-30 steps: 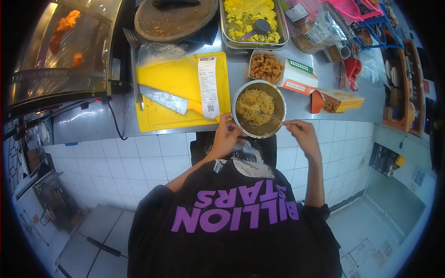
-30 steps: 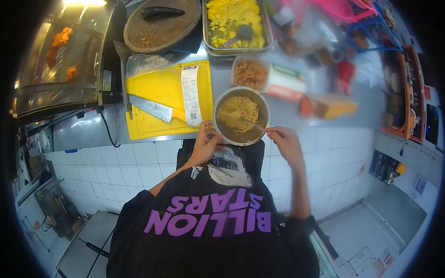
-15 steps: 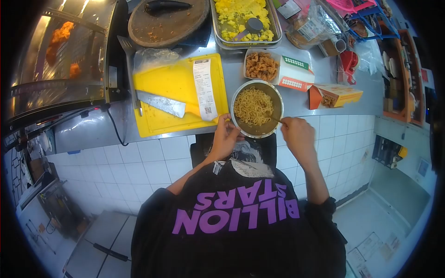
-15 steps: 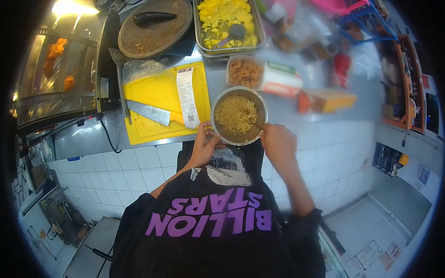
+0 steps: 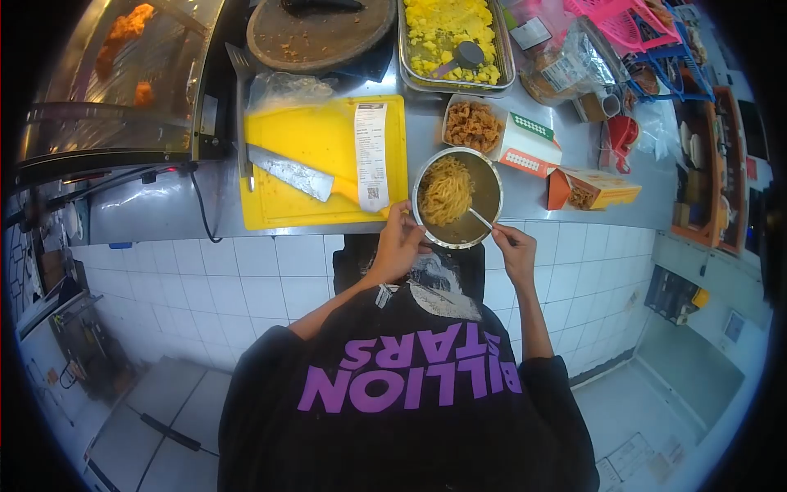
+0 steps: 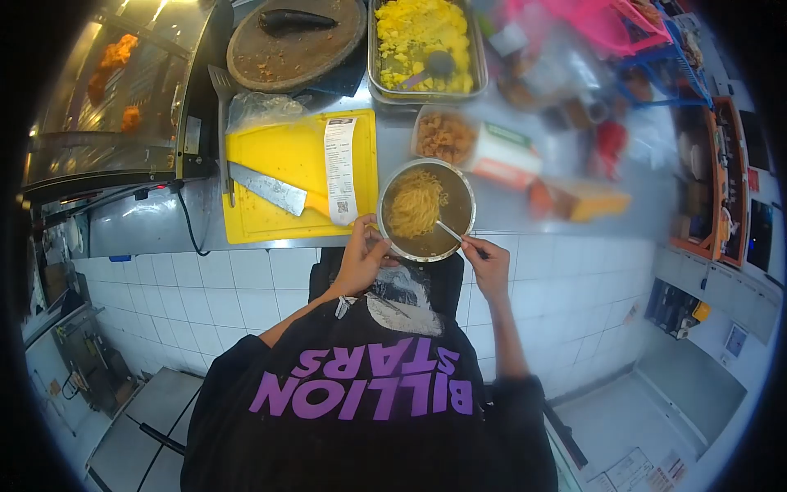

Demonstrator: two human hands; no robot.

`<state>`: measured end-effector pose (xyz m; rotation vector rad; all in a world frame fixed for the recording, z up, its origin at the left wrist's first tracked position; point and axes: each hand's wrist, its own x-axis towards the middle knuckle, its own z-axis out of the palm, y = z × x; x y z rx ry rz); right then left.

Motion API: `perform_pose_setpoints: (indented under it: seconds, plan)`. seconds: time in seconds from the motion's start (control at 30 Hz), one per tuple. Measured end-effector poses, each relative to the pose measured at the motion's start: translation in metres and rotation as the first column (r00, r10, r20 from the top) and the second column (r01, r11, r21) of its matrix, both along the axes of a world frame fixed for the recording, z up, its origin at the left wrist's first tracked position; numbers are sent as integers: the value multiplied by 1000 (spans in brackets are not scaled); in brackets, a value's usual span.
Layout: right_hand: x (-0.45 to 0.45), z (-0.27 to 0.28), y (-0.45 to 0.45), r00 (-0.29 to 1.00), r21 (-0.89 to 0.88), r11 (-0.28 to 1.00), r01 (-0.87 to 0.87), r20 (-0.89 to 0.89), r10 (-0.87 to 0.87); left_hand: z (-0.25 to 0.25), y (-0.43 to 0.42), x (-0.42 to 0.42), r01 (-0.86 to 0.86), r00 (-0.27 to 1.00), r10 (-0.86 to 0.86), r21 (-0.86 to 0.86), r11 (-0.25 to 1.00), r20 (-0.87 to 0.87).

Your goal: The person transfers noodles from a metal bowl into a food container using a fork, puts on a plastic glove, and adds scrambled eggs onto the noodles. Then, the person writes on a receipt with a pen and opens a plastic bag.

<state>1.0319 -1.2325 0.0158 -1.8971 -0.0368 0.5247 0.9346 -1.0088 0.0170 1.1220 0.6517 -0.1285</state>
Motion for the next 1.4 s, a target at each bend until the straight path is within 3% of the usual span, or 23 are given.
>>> perform_pose_setpoints:
  seconds: [0.13,0.33,0.43,0.53,0.6,0.67,0.73,0.77,0.8,0.87,0.9,0.97,1.1,1.17,1.2,1.27,1.3,1.33,1.4]
  plan:
    - [3,27,-17,1000,-23,1000,-12,-26,12,3,3,2,-34,998,30,-67,997,-55]
    - [19,91,-34,969,-198,974,-113,196,152,-2,0,0,-85,995,82,-78,993,-51]
    - [28,111,-36,947,-164,974,-153,257,192,-6,0,-1,-77,997,76,-50,996,-23]
    - [37,108,-8,966,-224,968,-116,202,163,-7,-1,-2,-63,998,63,-40,997,-9]
    - [48,83,6,944,-286,942,-174,223,242,-9,-3,-2,-56,998,57,-28,998,18]
    - [51,61,22,844,-552,787,-274,255,472,-7,-5,-3,-48,998,49,-18,999,45]
    - [43,73,41,862,-697,615,-369,-8,507,-2,-4,-1,-48,999,49,-53,997,22]
    - [38,83,44,833,-713,582,-390,-3,554,-3,-3,0,-55,998,56,-51,997,24]
    - [40,87,43,829,-711,580,-397,-7,559,-3,-4,-2,-50,999,51,-51,997,3]
    - [45,93,40,766,-550,610,-570,-88,637,-4,-3,-3,-33,999,32,-50,998,-13]
    - [47,99,42,771,-552,613,-565,-89,631,-3,-3,-3,-33,999,33,-65,997,-10]
    - [55,108,52,867,-437,766,-472,-70,494,-4,-3,-1,-37,999,37,-84,996,-2]
    - [49,79,50,854,-568,717,-404,48,518,-4,-3,-2,-54,999,53,-90,994,-7]
    - [44,92,53,672,-793,415,-446,10,740,-5,-4,2,-103,995,101,-113,988,-28]
    - [46,97,52,674,-793,418,-443,13,739,-6,-4,2,-80,997,79,-83,993,-16]
    - [45,113,47,516,-871,398,-287,210,830,-6,-5,-3,-46,999,45,-56,997,-17]
    - [44,130,50,432,-834,503,-226,377,819,-4,-3,-2,-51,998,49,-75,996,-27]
    - [43,151,56,439,-835,504,-222,376,816,-2,-3,-1,-56,998,52,-96,994,-38]
    - [41,190,70,489,-951,238,-196,115,865,-2,-3,0,-51,998,47,-110,993,-37]
